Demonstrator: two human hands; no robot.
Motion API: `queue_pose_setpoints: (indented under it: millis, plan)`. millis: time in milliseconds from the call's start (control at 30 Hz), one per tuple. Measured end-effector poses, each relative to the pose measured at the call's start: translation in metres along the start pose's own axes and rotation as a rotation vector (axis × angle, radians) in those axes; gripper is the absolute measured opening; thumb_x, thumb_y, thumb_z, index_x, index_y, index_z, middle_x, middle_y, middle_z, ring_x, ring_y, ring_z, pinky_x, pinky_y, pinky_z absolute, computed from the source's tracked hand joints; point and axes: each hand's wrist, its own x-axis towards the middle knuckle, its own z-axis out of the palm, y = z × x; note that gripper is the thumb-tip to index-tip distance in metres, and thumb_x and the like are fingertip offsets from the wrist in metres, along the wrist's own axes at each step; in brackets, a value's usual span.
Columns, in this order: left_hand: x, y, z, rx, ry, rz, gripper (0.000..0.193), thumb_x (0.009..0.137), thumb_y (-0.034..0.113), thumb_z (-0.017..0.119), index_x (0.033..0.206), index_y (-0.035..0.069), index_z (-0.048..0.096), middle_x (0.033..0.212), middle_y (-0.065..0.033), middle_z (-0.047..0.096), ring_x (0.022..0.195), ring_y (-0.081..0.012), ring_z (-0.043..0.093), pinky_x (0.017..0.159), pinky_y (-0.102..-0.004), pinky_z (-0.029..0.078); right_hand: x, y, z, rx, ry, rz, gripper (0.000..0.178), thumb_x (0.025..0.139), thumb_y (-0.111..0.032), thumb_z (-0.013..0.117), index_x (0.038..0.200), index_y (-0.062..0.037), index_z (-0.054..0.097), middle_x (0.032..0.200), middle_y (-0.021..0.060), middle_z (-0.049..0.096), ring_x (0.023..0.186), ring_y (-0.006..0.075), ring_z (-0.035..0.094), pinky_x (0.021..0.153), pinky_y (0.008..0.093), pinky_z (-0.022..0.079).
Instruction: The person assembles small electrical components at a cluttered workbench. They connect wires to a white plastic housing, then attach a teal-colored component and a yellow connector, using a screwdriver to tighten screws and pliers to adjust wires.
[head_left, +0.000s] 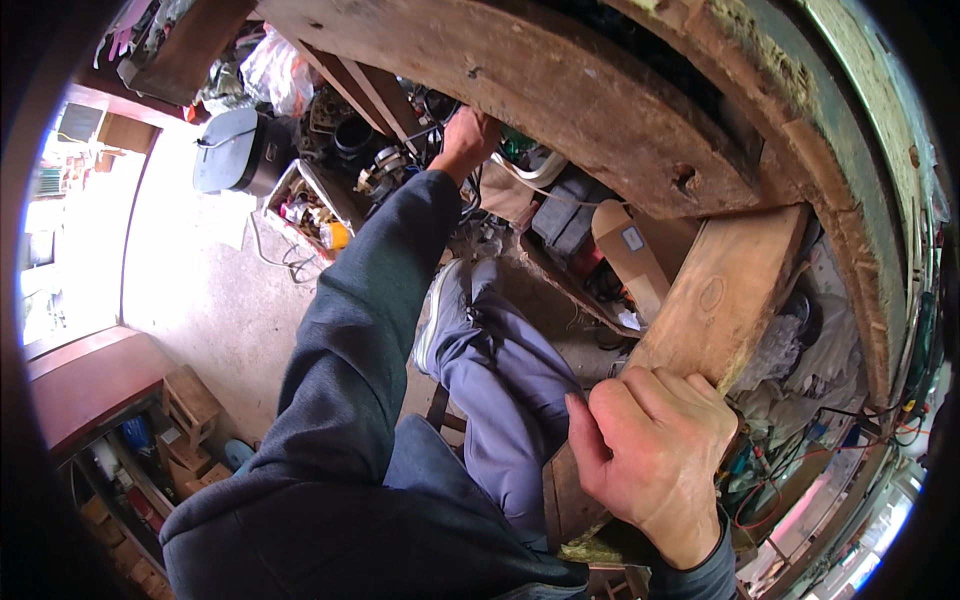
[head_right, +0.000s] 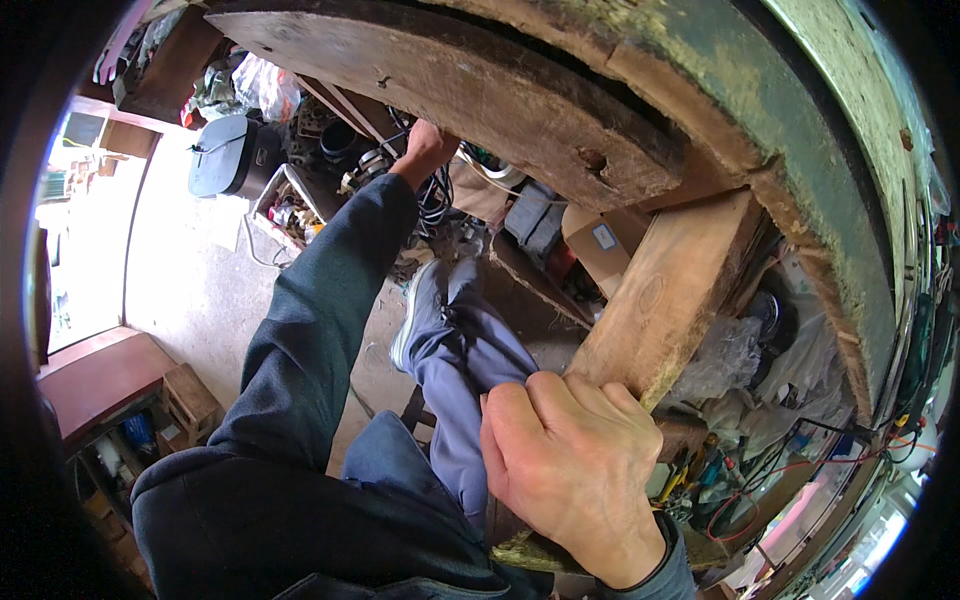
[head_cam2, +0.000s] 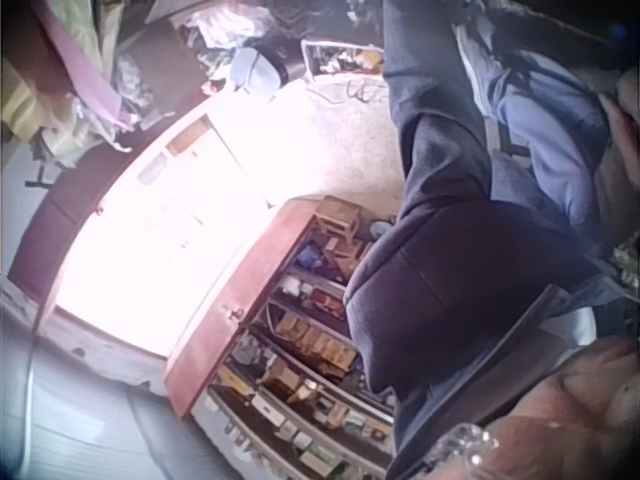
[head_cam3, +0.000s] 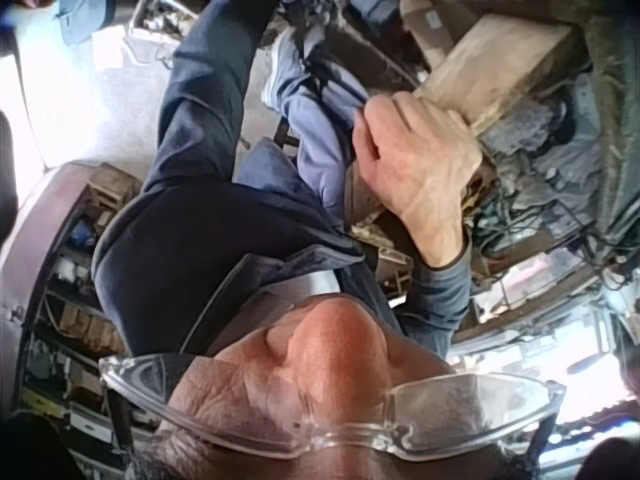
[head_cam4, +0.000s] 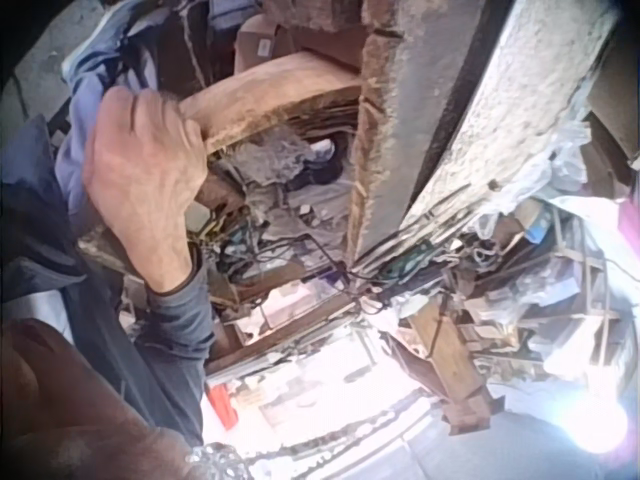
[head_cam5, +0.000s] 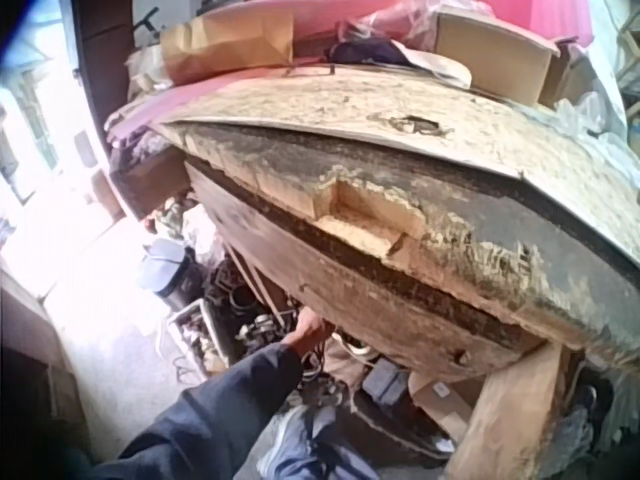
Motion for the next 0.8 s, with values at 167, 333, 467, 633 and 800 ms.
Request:
queue_pose_setpoints:
  millis: [167, 333, 467, 633, 800]
  plan:
    - [0.000, 0.005, 0.005, 0.097, 0.075, 0.120, 0.031, 0.096, 0.023, 0.055, 0.114, 0.007, 0.072, 0.109, -0.0263, 0.074, 0.102, -0.0482, 0.070, 0.085, -0.0554, 0.057, -0.001, 0.002, 0.001, -0.006, 0.003, -0.011, 0.028, 0.075, -0.012, 0.080, 0.069, -0.0133, 0.053, 0.068, 0.0036, 0.051, 0.061, 0.0243, 0.056, 0.057, 0.0376, 0.038]
    - [0.003, -0.002, 0.017, 0.125, 0.077, 0.103, 0.030, 0.094, 0.022, 0.055, 0.113, 0.006, 0.073, 0.106, -0.0255, 0.074, 0.098, -0.0479, 0.071, 0.082, -0.0554, 0.058, -0.001, 0.005, 0.004, -0.032, 0.021, -0.034, 0.025, 0.075, -0.011, 0.075, 0.070, -0.0169, 0.052, 0.068, -0.0006, 0.045, 0.060, 0.0179, 0.054, 0.056, 0.0336, 0.036]
    - [0.003, -0.001, 0.021, 0.128, 0.098, 0.137, 0.030, 0.094, 0.022, 0.056, 0.113, 0.006, 0.074, 0.105, -0.0252, 0.075, 0.097, -0.0472, 0.072, 0.081, -0.0551, 0.059, -0.002, 0.005, 0.005, -0.038, 0.027, -0.040, 0.026, 0.075, -0.011, 0.075, 0.070, -0.0167, 0.051, 0.068, -0.0003, 0.044, 0.059, 0.0181, 0.053, 0.056, 0.0336, 0.036]
    - [-0.001, 0.007, 0.015, 0.082, 0.048, 0.026, 0.030, 0.094, 0.022, 0.057, 0.113, 0.007, 0.075, 0.105, -0.0244, 0.076, 0.097, -0.0463, 0.073, 0.080, -0.0530, 0.060, -0.002, 0.005, 0.004, -0.044, 0.029, -0.041, 0.026, 0.075, -0.011, 0.075, 0.070, -0.0167, 0.050, 0.068, 0.0001, 0.044, 0.059, 0.0185, 0.053, 0.056, 0.0338, 0.036]
    - [0.000, 0.005, 0.015, 0.125, 0.057, 0.129, 0.029, 0.097, 0.021, 0.057, 0.114, 0.006, 0.075, 0.106, -0.0238, 0.075, 0.096, -0.0465, 0.073, 0.080, -0.0521, 0.061, -0.001, 0.002, 0.000, 0.010, -0.001, -0.008, 0.029, 0.075, -0.013, 0.083, 0.069, -0.0114, 0.054, 0.068, 0.0055, 0.052, 0.061, 0.0275, 0.057, 0.056, 0.0395, 0.039]
